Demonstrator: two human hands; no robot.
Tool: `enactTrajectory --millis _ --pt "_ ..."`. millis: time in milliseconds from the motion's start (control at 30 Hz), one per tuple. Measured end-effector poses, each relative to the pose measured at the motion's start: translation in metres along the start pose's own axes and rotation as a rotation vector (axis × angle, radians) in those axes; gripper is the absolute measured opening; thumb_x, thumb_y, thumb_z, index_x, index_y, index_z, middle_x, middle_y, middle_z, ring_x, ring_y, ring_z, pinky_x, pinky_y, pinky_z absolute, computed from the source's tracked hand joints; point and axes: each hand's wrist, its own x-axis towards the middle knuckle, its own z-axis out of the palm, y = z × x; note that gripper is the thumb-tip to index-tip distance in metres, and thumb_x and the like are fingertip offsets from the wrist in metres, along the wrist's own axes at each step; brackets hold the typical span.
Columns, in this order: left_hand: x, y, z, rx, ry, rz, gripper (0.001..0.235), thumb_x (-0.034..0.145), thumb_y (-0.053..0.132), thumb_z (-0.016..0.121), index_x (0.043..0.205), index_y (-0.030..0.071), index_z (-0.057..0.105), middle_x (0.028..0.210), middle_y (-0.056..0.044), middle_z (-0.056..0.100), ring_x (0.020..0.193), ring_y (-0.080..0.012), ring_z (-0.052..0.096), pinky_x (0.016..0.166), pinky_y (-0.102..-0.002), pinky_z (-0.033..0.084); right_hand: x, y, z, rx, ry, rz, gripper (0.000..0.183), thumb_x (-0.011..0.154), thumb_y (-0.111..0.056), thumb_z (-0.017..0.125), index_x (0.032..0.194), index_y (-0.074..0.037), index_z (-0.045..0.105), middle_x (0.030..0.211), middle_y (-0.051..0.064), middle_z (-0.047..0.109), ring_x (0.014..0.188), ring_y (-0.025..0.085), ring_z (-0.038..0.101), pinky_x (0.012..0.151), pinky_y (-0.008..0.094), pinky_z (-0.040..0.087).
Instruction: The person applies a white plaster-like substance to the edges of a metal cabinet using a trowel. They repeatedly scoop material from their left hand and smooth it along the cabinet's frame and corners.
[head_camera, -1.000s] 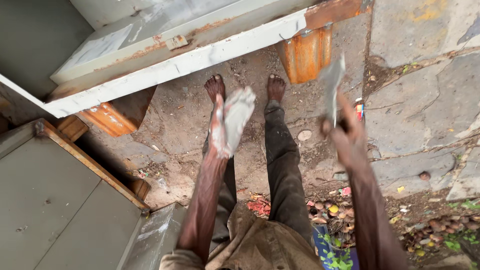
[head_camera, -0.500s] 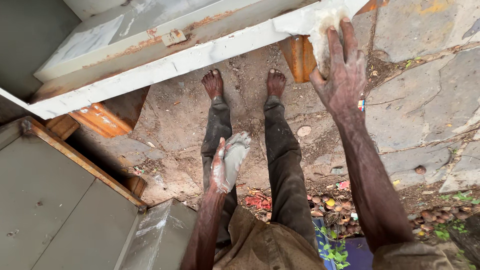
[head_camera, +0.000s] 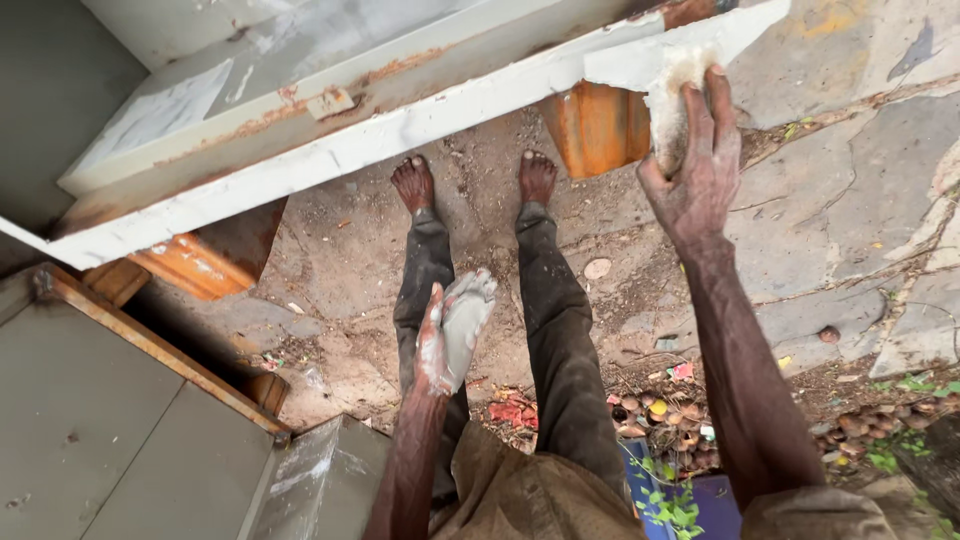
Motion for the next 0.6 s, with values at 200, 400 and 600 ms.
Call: enactTrajectory --millis 200,400,600 --pt "0.000 -0.005 -0.001 -0.008 0.038 -0.011 0.063 0.107 0.043 0.047 0.145 -0.007 0.048 0.148 -0.022 0.056 0.134 -0.0333 0.055 0.116 -0.045 0.042 0.020 0.038 0.024 -0.008 -0.018 -0.053 0.090 0.086 -0.005 0.068 0.167 -0.014 0.030 0.175 0.012 0.023 0.158 0.026 0.039 0.115 0.050 0.054" --pt "0.004 -0.010 0.008 0.100 0.076 -0.028 0.065 0.107 0.044 0.044 0.145 -0.009 0.048 0.147 -0.022 0.056 0.135 -0.0336 0.056 0.116 -0.044 0.043 0.003 0.031 0.032 -0.021 0.006 -0.111 0.085 0.096 -0.012 0.075 0.167 -0.015 0.028 0.174 0.014 0.021 0.157 0.033 0.034 0.122 0.054 0.051" --pt "0.009 -0.012 0.017 0.069 -0.005 -0.008 0.066 0.109 0.045 0.043 0.146 -0.009 0.046 0.148 -0.023 0.056 0.133 -0.0322 0.056 0.115 -0.043 0.044 -0.022 0.027 0.011 0.095 0.054 0.000 0.081 0.098 -0.017 0.068 0.170 -0.013 0.029 0.177 0.013 0.024 0.157 0.032 0.032 0.125 0.057 0.043"
